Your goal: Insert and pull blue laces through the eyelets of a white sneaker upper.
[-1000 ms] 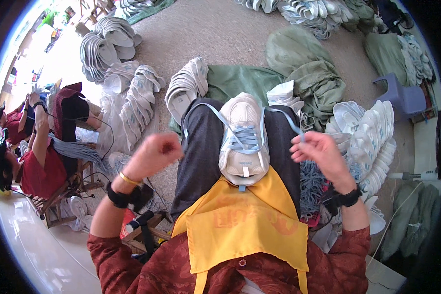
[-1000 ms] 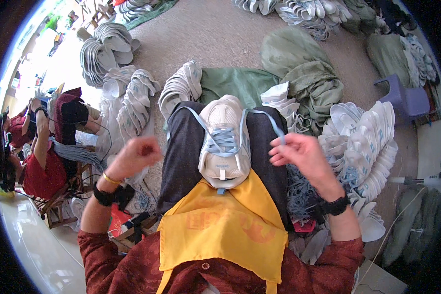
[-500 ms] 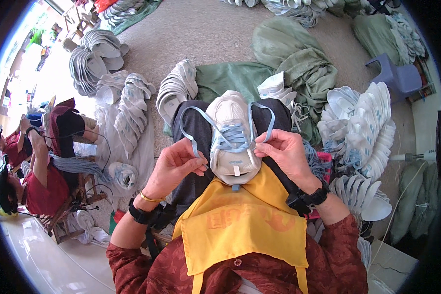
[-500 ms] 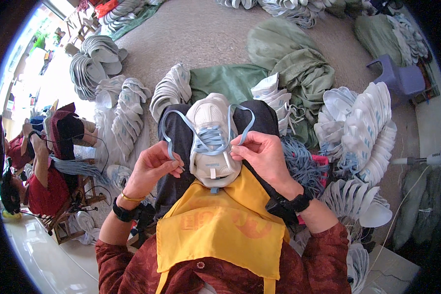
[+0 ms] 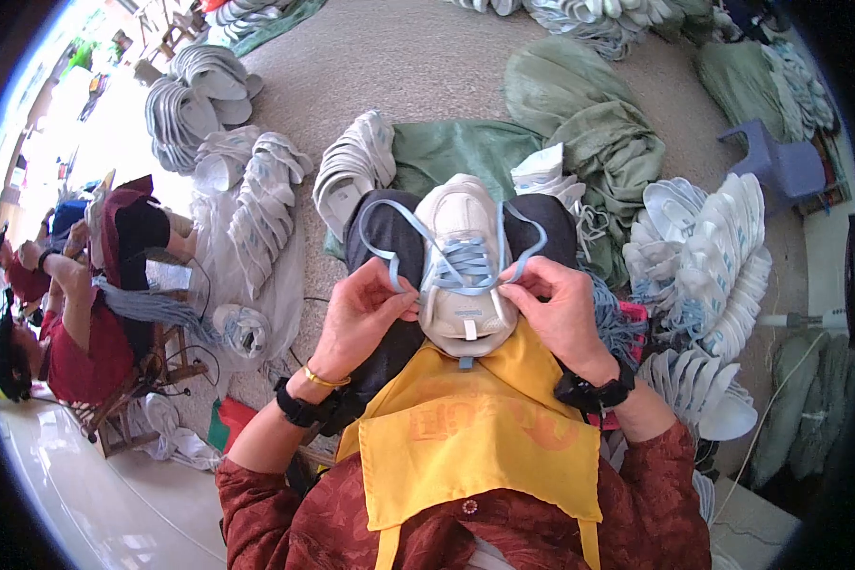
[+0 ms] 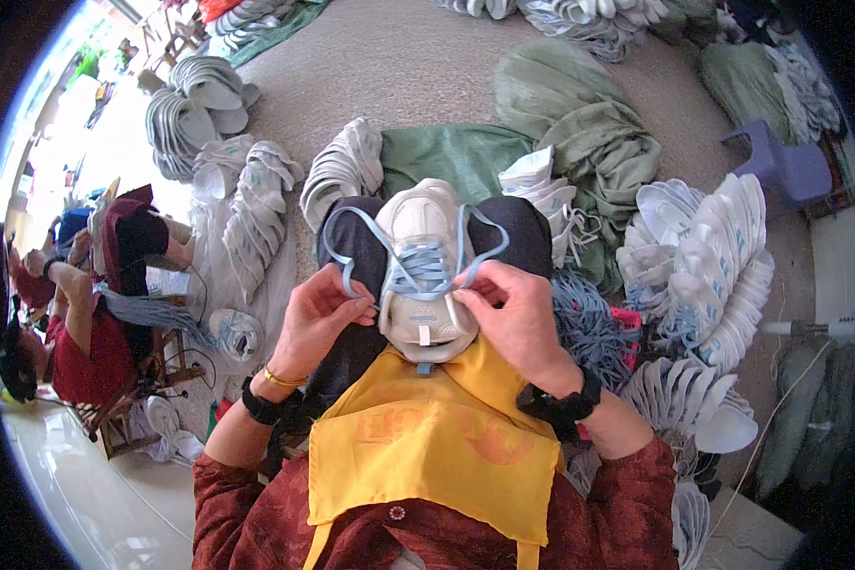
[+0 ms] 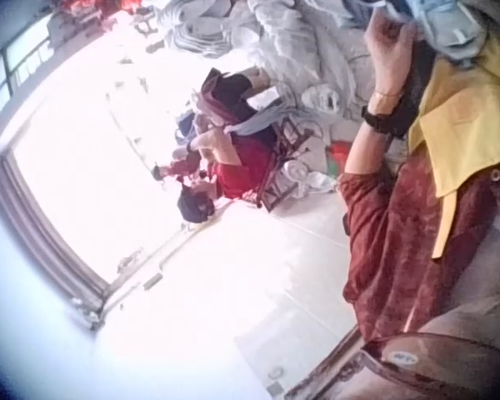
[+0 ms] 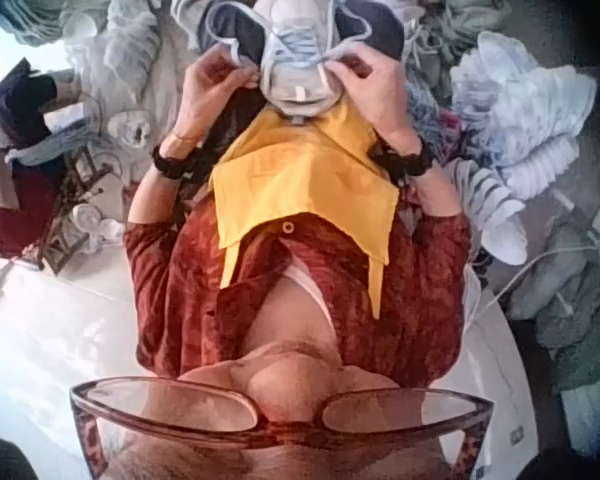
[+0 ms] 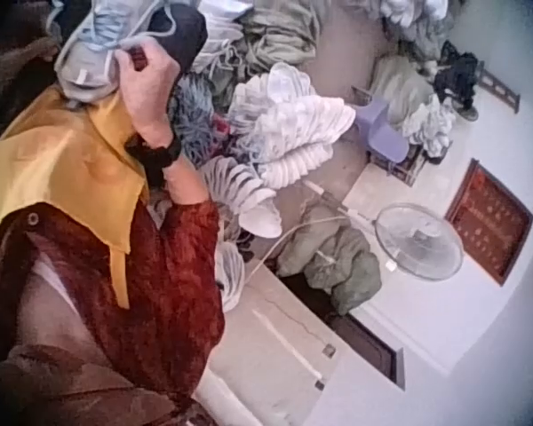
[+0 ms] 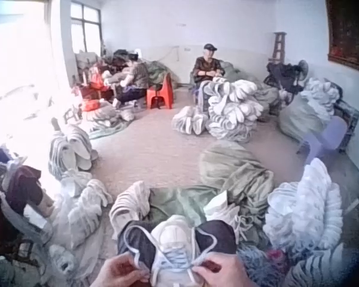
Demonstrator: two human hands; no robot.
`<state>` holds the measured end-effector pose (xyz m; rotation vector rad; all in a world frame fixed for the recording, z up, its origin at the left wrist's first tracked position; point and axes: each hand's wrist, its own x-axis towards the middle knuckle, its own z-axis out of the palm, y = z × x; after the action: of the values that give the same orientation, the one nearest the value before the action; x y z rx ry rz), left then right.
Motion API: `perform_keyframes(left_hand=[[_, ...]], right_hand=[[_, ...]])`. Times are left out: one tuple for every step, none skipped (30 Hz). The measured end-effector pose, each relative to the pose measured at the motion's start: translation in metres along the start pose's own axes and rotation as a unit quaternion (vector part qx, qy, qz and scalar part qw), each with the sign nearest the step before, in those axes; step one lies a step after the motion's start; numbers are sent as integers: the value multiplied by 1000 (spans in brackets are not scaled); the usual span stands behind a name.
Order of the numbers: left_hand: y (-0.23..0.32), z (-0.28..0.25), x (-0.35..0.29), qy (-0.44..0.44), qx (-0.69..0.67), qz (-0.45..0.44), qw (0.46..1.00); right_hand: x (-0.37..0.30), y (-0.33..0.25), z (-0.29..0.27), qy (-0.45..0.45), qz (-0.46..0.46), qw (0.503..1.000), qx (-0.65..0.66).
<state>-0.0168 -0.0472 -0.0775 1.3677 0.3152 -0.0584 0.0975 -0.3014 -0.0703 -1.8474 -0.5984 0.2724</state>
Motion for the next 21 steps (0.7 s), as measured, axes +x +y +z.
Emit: perform_keyframes(left_hand=[[0, 2, 1, 5, -8, 7, 1000], [-1, 3, 2, 10, -15, 13, 1000], [-5, 2, 3, 10, -25, 23, 999], [-6, 3, 4, 21, -27, 24, 999], [-8, 5, 5, 24, -38, 31, 999], [-9, 7, 6, 25, -50, 38, 998], [-9, 8, 8, 26, -55, 38, 997], [-10, 7, 8, 34, -59, 39, 997], [-12, 6, 9, 29, -39, 43, 998], [-14, 6, 10, 25, -19, 46, 998], [-14, 8, 10, 42, 4, 43, 998], [-15, 8, 9, 46, 1, 43, 998], [-15, 8, 8, 53, 66, 57, 995], [-15, 9, 7, 60, 131, 70, 987], [-13, 12, 7, 77, 152, 87, 981], [-9, 13, 6, 81, 150, 87, 982], [-2, 15, 4, 75, 190, 94, 974], [2, 15, 4, 68, 230, 101, 965], [1, 15, 5, 72, 241, 136, 958], [4, 14, 6, 75, 239, 136, 959], [9, 14, 7, 68, 282, 178, 940]], right_hand=[[-1, 4, -2, 6, 36, 999, 12], [-1, 6, -4, 11, 72, 997, 24], [-1, 0, -6, 10, 81, 997, -4], [-2, 1, -7, 0, 77, 997, -3], [-4, 2, -7, 4, 78, 997, -1], [-6, 1, -8, 11, 80, 997, -1], [-8, -3, -7, 20, 82, 996, 10], [-9, -4, -7, 11, 80, 997, 9], [-10, -4, -8, 21, 66, 998, -11], [-12, -3, -8, 31, 52, 998, -31], [-13, -2, -9, 38, 42, 997, -42], [-14, -3, -9, 33, 41, 998, -44], [-13, -7, -9, 36, 23, 997, -61], [-14, -9, -9, 40, 4, 996, -79], [-14, -8, -8, 40, -18, 995, -87], [-13, -10, -7, 36, -19, 995, -88], [-12, -17, -7, 26, -47, 991, -122], [-12, -22, -6, 16, -75, 985, -156], [-13, -25, -5, 2, -83, 981, -175], [-13, -27, -4, -1, -84, 981, -176], [-13, -28, -2, -10, -97, 975, -200]])
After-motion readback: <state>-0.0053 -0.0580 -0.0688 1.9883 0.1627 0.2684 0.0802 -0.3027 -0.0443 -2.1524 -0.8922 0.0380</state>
